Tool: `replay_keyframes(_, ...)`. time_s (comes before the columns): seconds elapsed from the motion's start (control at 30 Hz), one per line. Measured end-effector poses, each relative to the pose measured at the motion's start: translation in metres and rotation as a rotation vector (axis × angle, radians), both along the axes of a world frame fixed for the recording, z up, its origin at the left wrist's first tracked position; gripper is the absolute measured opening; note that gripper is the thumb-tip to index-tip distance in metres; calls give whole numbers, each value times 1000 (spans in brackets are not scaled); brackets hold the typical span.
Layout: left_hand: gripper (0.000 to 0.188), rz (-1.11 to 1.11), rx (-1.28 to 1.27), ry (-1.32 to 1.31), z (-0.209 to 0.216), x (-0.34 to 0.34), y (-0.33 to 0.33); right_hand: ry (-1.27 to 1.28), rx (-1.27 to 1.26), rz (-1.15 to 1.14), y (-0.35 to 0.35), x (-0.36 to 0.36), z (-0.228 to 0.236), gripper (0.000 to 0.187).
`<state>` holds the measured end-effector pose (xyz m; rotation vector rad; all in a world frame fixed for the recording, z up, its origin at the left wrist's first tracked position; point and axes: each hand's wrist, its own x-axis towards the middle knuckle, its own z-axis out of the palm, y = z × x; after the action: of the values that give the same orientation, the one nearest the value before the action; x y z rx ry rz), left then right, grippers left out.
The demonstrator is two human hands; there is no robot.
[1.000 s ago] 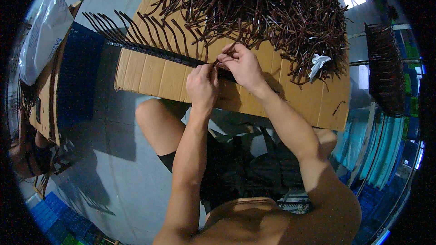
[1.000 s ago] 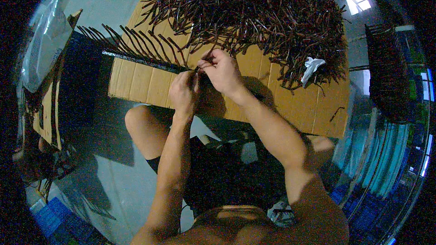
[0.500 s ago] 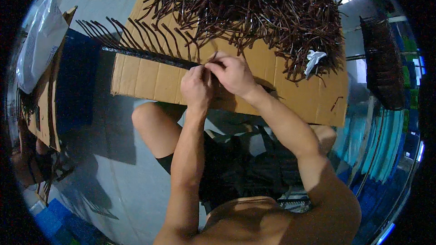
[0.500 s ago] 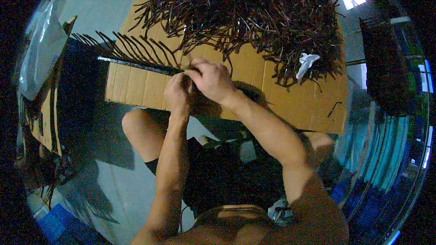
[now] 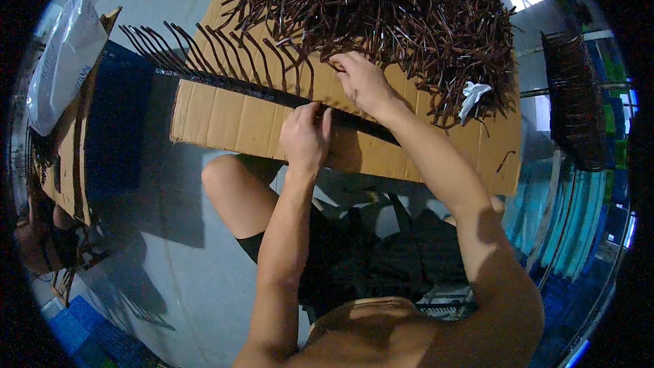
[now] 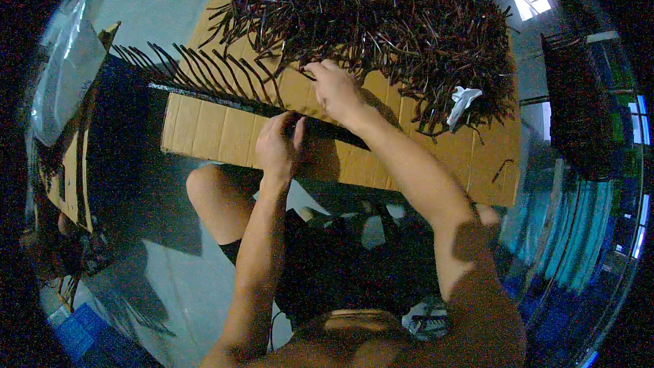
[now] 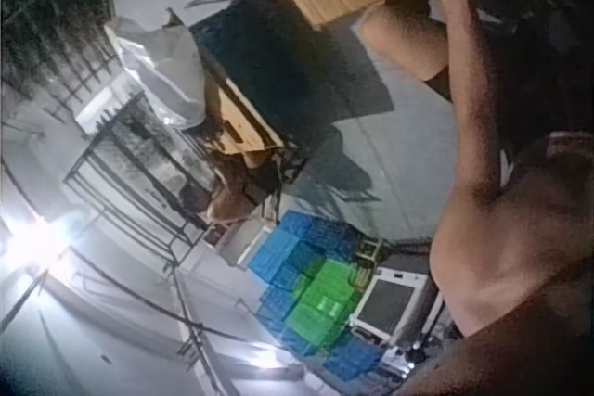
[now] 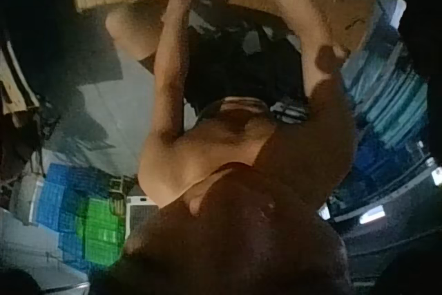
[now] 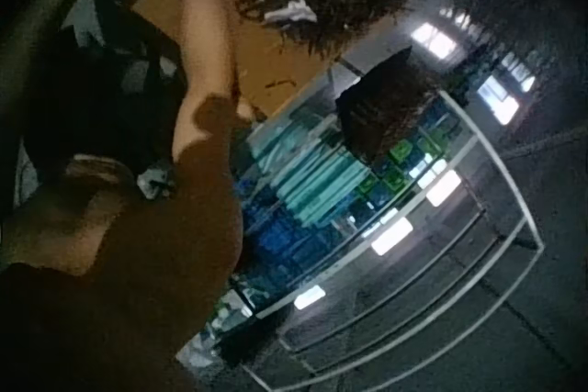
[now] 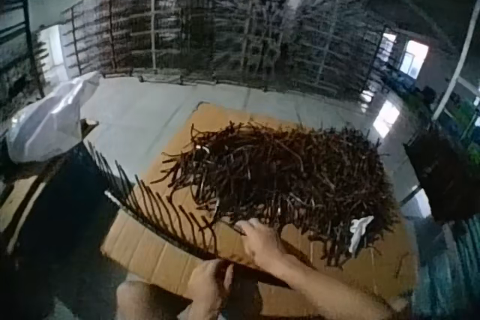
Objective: The person sits on the floor and repeatedly picks up small dark hooks from a pile on a cardboard sheet, inserts them into a long black strip, and places the assembled strip into a nearby blue basket. The process is repeated continuously.
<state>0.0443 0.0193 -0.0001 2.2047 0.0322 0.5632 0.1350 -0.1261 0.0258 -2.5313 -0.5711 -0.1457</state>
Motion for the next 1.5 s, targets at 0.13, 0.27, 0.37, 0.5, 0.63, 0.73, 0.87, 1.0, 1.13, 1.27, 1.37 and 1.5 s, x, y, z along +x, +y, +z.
replay_keyframes(0.13,15,-12,68,52,1,2,1,288,485,-109,4,-27,11,17)
replay_keyframes(0.27,11,-29,114,37,0,0,0,369,590,-114,8,-50,14,13)
replay_keyframes(0.37,10,-25,126,19,1,1,-1,383,629,-120,8,-50,13,13)
replay_keyframes(0.5,10,-32,141,7,-1,3,-4,325,712,-103,6,-52,4,13)
replay_keyframes(0.63,11,-36,118,-13,-4,2,-1,146,483,-16,12,-55,14,15)
replay_keyframes(0.73,12,-23,106,-15,-6,1,1,188,380,116,8,-43,17,21)
replay_keyframes(0.87,15,122,18,127,-4,2,10,96,95,189,-29,1,29,29)
replay_keyframes(1.0,14,95,-49,94,-5,4,9,-205,-321,233,-53,21,4,28)
replay_keyframes(1.13,15,25,8,-3,-1,2,-1,-319,-338,395,-61,27,-5,32)
replay_keyframes(1.27,17,21,51,53,-3,1,3,-308,-232,409,-56,24,-5,29)
replay_keyframes(1.37,17,37,36,52,-2,0,2,-287,-82,301,-47,17,5,25)
replay_keyframes(1.5,18,32,46,99,0,1,1,-284,26,237,-46,20,-2,20)
